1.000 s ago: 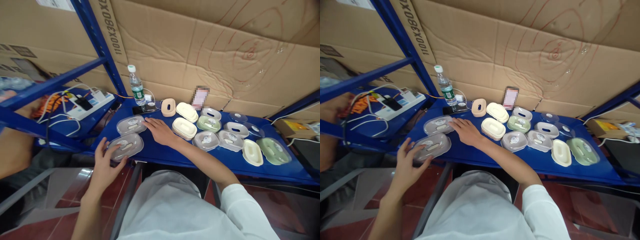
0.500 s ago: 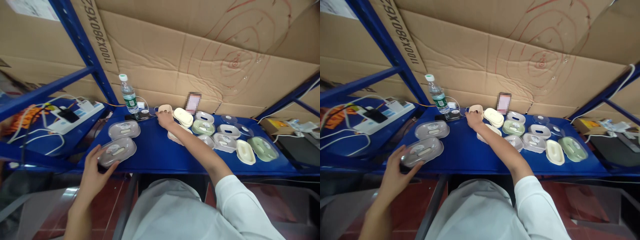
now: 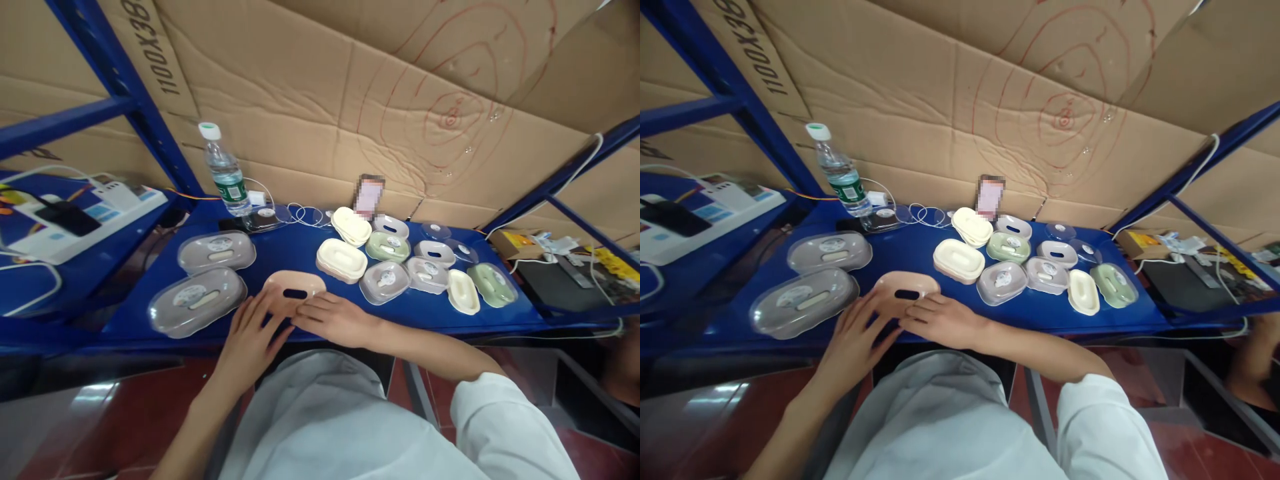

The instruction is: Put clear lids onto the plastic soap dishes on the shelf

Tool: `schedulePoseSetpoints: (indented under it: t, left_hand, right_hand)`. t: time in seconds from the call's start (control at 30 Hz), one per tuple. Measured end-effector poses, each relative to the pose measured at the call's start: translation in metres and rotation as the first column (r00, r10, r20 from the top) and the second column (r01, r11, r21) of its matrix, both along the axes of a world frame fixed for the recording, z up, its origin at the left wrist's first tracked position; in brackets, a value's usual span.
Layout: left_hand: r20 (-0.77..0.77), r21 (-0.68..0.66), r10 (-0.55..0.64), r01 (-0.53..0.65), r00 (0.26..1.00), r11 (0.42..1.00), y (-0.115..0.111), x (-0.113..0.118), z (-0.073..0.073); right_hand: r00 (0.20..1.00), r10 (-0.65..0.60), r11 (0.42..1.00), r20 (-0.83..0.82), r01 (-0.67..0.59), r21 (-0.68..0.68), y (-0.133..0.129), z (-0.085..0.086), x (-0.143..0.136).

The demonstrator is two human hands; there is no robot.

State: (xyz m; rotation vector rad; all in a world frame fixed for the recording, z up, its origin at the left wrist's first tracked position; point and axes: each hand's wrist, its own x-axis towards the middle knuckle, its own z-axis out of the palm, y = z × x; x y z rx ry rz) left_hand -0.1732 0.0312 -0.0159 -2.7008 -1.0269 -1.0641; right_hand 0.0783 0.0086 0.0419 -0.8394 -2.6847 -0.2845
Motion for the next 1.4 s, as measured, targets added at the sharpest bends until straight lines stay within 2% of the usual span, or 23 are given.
schedulePoseSetpoints:
  t: [0.07, 0.1, 0.13, 0.17, 0.23, 0.3, 0.33, 0.43, 0.5, 0.6, 0.67, 0.7, 0.77, 0.8, 0.97, 1.1, 1.2, 1.27, 1.4]
  left_hand:
    - [-0.056, -0.015, -0.045, 0.044, 0.997, 0.999, 0.005, 0.003, -0.005]
    - [-0.062, -0.014, -0.050, 0.050, 0.997, 0.999, 0.006, 0.003, -0.006]
    - [-0.056, -0.010, -0.048, 0.047, 0.997, 0.999, 0.007, 0.003, -0.007]
    - [-0.042, -0.004, -0.044, 0.043, 0.998, 0.999, 0.006, 0.002, -0.006]
    - [0.008, 0.003, -0.044, 0.044, 0.999, 0.999, 0.003, 0.001, -0.004]
    - [0.075, -0.018, -0.046, 0.047, 0.996, 0.999, -0.002, 0.000, 0.000]
    - [0.110, -0.038, -0.042, 0.046, 0.993, 0.998, -0.005, 0.000, 0.001]
    - [0.208, -0.096, -0.011, 0.031, 0.978, 0.995, -0.013, -0.002, 0.001]
    - [0.259, -0.117, 0.011, 0.020, 0.966, 0.993, -0.017, -0.002, -0.002]
    - [0.337, -0.116, 0.041, -0.002, 0.941, 0.993, -0.020, -0.002, -0.006]
    - [0.400, -0.110, 0.077, -0.035, 0.913, 0.993, -0.020, 0.000, -0.005]
    - [0.430, -0.108, 0.097, -0.055, 0.898, 0.993, -0.020, 0.001, -0.003]
    - [0.469, -0.110, 0.126, -0.084, 0.874, 0.990, -0.019, 0.005, -0.001]
    - [0.477, -0.111, 0.129, -0.086, 0.869, 0.990, -0.020, 0.007, 0.000]
    - [0.434, -0.127, 0.065, -0.010, 0.899, 0.992, -0.023, 0.015, -0.005]
    - [0.443, -0.119, 0.102, -0.054, 0.891, 0.991, -0.025, 0.009, -0.006]
    - [0.469, -0.100, 0.156, -0.124, 0.869, 0.987, -0.026, 0.003, 0.000]
    - [0.466, -0.102, 0.175, -0.144, 0.867, 0.984, -0.026, 0.001, 0.002]
    - [0.402, -0.091, 0.156, -0.130, 0.902, 0.987, -0.021, 0.006, 0.001]
  right_hand:
    - [0.995, -0.081, 0.995, -0.059, 0.077, -0.062, 0.009, 0.011, 0.021]
    - [0.979, -0.191, 0.978, -0.072, 0.184, -0.095, 0.020, 0.020, 0.034]
    - [0.939, -0.339, 0.935, -0.060, 0.330, -0.127, 0.032, 0.031, 0.047]
    - [0.869, -0.495, 0.860, -0.017, 0.487, -0.152, 0.047, 0.041, 0.060]
    - [0.663, -0.738, 0.642, 0.125, 0.748, -0.170, 0.078, 0.055, 0.084]
    - [0.559, -0.803, 0.529, 0.208, 0.828, -0.184, 0.105, 0.060, 0.102]
    - [0.544, -0.807, 0.509, 0.229, 0.838, -0.196, 0.116, 0.059, 0.108]
    - [0.538, -0.808, 0.497, 0.239, 0.841, -0.215, 0.135, 0.054, 0.116]
    - [0.540, -0.816, 0.504, 0.206, 0.839, -0.205, 0.134, 0.057, 0.115]
    - [0.568, -0.814, 0.547, 0.125, 0.820, -0.169, 0.108, 0.065, 0.105]
    - [0.646, -0.759, 0.631, 0.079, 0.760, -0.154, 0.081, 0.065, 0.091]
    - [0.705, -0.707, 0.691, 0.062, 0.707, -0.149, 0.067, 0.062, 0.084]
    - [0.791, -0.609, 0.782, 0.058, 0.611, -0.125, 0.043, 0.050, 0.070]
    - [0.813, -0.580, 0.806, 0.053, 0.582, -0.111, 0.035, 0.043, 0.064]
    - [0.819, -0.566, 0.823, -0.096, 0.553, -0.132, 0.027, 0.016, 0.061]
    - [0.876, -0.440, 0.898, -0.197, 0.430, -0.094, 0.014, 0.004, 0.062]
    - [0.948, -0.263, 0.964, -0.182, 0.263, -0.024, -0.009, -0.012, 0.050]
    - [0.973, -0.170, 0.985, -0.159, 0.169, -0.021, -0.021, -0.023, 0.042]
    - [0.982, -0.143, 0.987, -0.123, 0.133, -0.090, -0.023, -0.039, 0.035]
